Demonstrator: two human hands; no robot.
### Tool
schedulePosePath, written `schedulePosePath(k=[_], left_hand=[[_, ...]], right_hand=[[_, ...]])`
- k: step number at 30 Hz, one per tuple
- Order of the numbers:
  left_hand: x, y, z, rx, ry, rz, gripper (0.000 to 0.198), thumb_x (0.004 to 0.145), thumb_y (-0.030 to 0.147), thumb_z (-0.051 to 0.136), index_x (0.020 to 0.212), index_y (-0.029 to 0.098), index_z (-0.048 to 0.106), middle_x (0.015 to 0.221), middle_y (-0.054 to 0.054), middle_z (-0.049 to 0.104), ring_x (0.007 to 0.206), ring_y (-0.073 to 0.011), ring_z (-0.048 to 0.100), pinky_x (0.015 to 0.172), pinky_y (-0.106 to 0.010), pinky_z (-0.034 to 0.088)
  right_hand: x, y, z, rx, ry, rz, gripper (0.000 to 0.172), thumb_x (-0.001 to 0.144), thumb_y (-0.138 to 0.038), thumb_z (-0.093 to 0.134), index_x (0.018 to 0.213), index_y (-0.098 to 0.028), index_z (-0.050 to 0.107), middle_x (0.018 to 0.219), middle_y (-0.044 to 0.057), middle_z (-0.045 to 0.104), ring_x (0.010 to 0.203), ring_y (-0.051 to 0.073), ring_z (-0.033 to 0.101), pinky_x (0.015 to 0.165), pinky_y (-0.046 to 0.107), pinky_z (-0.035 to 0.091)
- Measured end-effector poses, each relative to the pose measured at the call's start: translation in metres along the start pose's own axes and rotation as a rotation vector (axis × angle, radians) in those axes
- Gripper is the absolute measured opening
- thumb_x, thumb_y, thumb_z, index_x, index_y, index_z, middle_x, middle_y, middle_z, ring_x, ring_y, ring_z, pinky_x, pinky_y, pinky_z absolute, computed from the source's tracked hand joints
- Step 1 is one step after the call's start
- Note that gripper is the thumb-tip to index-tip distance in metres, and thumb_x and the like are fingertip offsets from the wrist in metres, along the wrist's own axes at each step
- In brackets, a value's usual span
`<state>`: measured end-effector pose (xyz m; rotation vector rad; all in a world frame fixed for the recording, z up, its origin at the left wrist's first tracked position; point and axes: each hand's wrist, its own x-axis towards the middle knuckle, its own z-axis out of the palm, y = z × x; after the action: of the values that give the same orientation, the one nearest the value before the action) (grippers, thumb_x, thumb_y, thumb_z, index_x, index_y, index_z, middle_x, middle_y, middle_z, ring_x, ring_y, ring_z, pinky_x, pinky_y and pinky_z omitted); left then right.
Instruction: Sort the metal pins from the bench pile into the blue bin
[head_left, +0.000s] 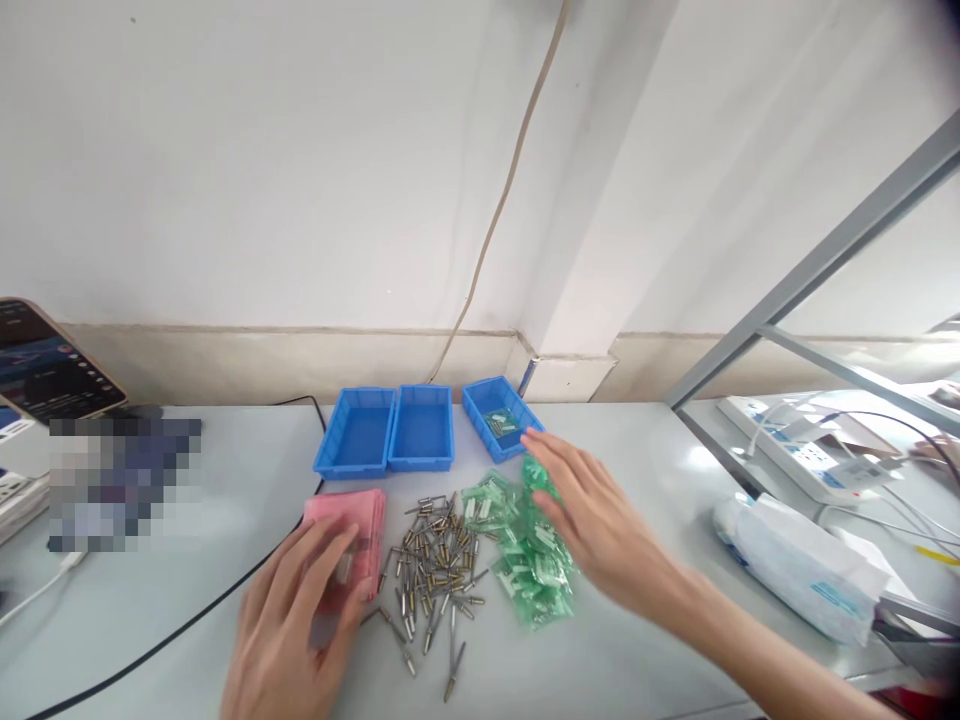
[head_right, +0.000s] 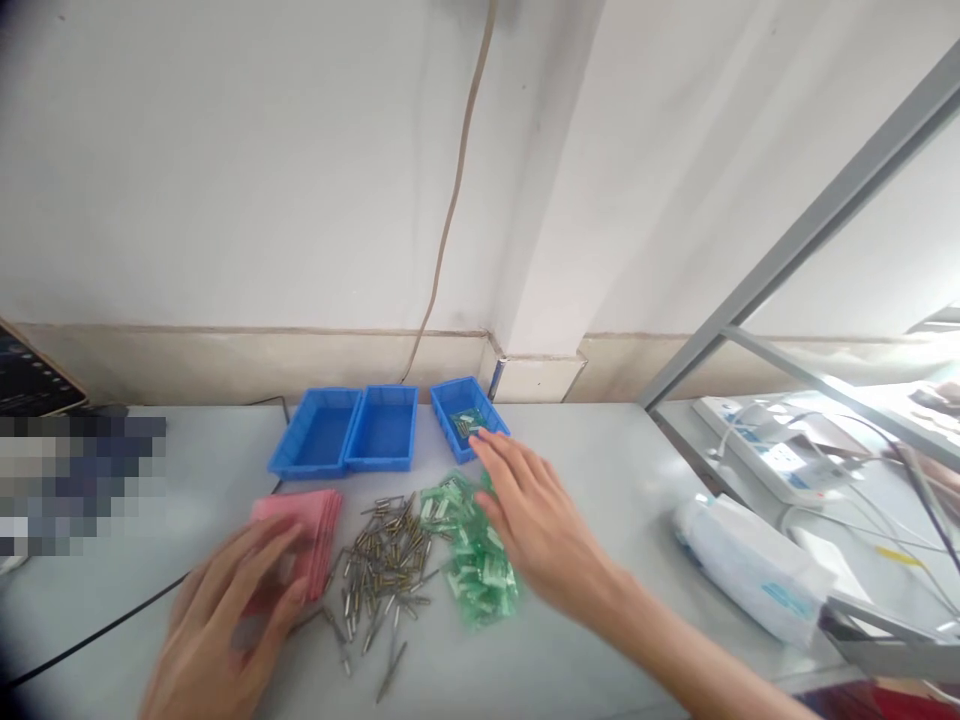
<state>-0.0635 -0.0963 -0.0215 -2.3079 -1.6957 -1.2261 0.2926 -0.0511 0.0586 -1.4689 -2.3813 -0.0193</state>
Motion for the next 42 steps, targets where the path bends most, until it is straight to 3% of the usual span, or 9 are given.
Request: schedulePosePath(k=[2, 5, 9, 13, 22, 31, 37, 40, 42], left_hand=[[-0.003, -0.005, 0.004, -0.009, -0.043, -0.006, 0.046, 0.107, 0.041, 0.056, 0.152, 0.033, 0.053, 0.152, -0.007, 0.061, 0.141, -0.0357, 0.054, 0.115, -0.055, 0.044], [-0.006, -0.01, 0.007, 0.004, -0.071, 0.0, 0.049, 0.107, 0.045, 0.055, 0.155, 0.035, 0.05, 0.155, -0.006, 0.058, 0.143, -0.0354, 0.053, 0.116, -0.055, 0.044], [-0.008, -0.013, 0.009, 0.02, -0.069, 0.023, 0.05, 0.107, 0.048, 0.055, 0.156, 0.036, 0.05, 0.157, -0.005, 0.056, 0.144, -0.0347, 0.052, 0.116, -0.054, 0.045], [-0.008, -0.013, 0.01, 0.019, -0.078, 0.009, 0.052, 0.107, 0.047, 0.055, 0.158, 0.036, 0.048, 0.161, -0.004, 0.053, 0.148, -0.0341, 0.049, 0.119, -0.054, 0.045], [-0.006, -0.014, 0.014, -0.007, -0.098, 0.013, 0.058, 0.107, 0.046, 0.056, 0.162, 0.036, 0.044, 0.167, -0.003, 0.046, 0.156, -0.0328, 0.041, 0.126, -0.054, 0.041], [-0.008, -0.015, 0.014, -0.03, -0.13, -0.001, 0.059, 0.106, 0.044, 0.058, 0.162, 0.036, 0.043, 0.167, -0.005, 0.045, 0.156, -0.0343, 0.04, 0.128, -0.058, 0.039], [-0.009, -0.015, 0.014, -0.037, -0.127, -0.01, 0.059, 0.106, 0.042, 0.057, 0.163, 0.037, 0.041, 0.168, -0.005, 0.044, 0.157, -0.0346, 0.04, 0.124, -0.059, 0.044], [-0.008, -0.015, 0.013, -0.033, -0.127, 0.002, 0.059, 0.106, 0.043, 0.058, 0.162, 0.037, 0.042, 0.168, -0.005, 0.044, 0.156, -0.0353, 0.04, 0.124, -0.059, 0.044], [-0.008, -0.016, 0.012, -0.036, -0.127, 0.003, 0.059, 0.106, 0.044, 0.058, 0.162, 0.037, 0.042, 0.169, -0.005, 0.043, 0.156, -0.0356, 0.04, 0.124, -0.059, 0.044]], right_hand=[[0.034, 0.014, -0.015, -0.014, 0.015, -0.013, 0.046, 0.115, -0.026, 0.035, 0.16, -0.024, 0.043, 0.149, 0.014, 0.064, 0.135, 0.031, 0.059, 0.11, 0.05, 0.047], [0.083, 0.041, -0.021, -0.103, -0.163, -0.158, 0.035, 0.112, -0.019, 0.043, 0.142, -0.02, 0.061, 0.127, 0.014, 0.073, 0.118, 0.032, 0.065, 0.101, 0.047, 0.046], [0.127, 0.063, 0.0, -0.261, -0.324, -0.237, 0.026, 0.103, -0.018, 0.063, 0.129, -0.018, 0.068, 0.117, 0.014, 0.074, 0.11, 0.03, 0.065, 0.095, 0.041, 0.039], [0.145, 0.065, 0.028, -0.303, -0.392, -0.246, 0.024, 0.087, -0.02, 0.084, 0.108, -0.016, 0.074, 0.1, 0.013, 0.074, 0.1, 0.032, 0.065, 0.085, 0.037, 0.035], [0.141, 0.069, 0.032, -0.296, -0.364, -0.237, 0.004, 0.099, -0.019, 0.067, 0.1, -0.017, 0.07, 0.103, 0.013, 0.07, 0.101, 0.03, 0.059, 0.085, 0.037, 0.029], [0.143, 0.078, 0.039, -0.113, -0.371, -0.167, 0.018, 0.09, -0.024, 0.079, 0.104, -0.019, 0.067, 0.094, 0.007, 0.068, 0.093, 0.027, 0.06, 0.082, 0.034, 0.033], [0.138, 0.071, 0.005, 0.096, -0.202, -0.09, 0.011, 0.105, -0.025, 0.056, 0.112, -0.02, 0.062, 0.11, 0.009, 0.068, 0.097, 0.023, 0.063, 0.084, 0.033, 0.043], [0.117, 0.06, -0.014, 0.212, -0.182, -0.027, 0.024, 0.11, -0.041, 0.049, 0.119, -0.021, 0.06, 0.086, 0.0, 0.065, 0.073, 0.019, 0.059, 0.068, 0.03, 0.046], [0.099, 0.047, -0.016, 0.461, -0.225, 0.076, 0.026, 0.105, -0.047, 0.059, 0.115, -0.023, 0.063, 0.076, -0.003, 0.061, 0.067, 0.018, 0.056, 0.061, 0.028, 0.044]])
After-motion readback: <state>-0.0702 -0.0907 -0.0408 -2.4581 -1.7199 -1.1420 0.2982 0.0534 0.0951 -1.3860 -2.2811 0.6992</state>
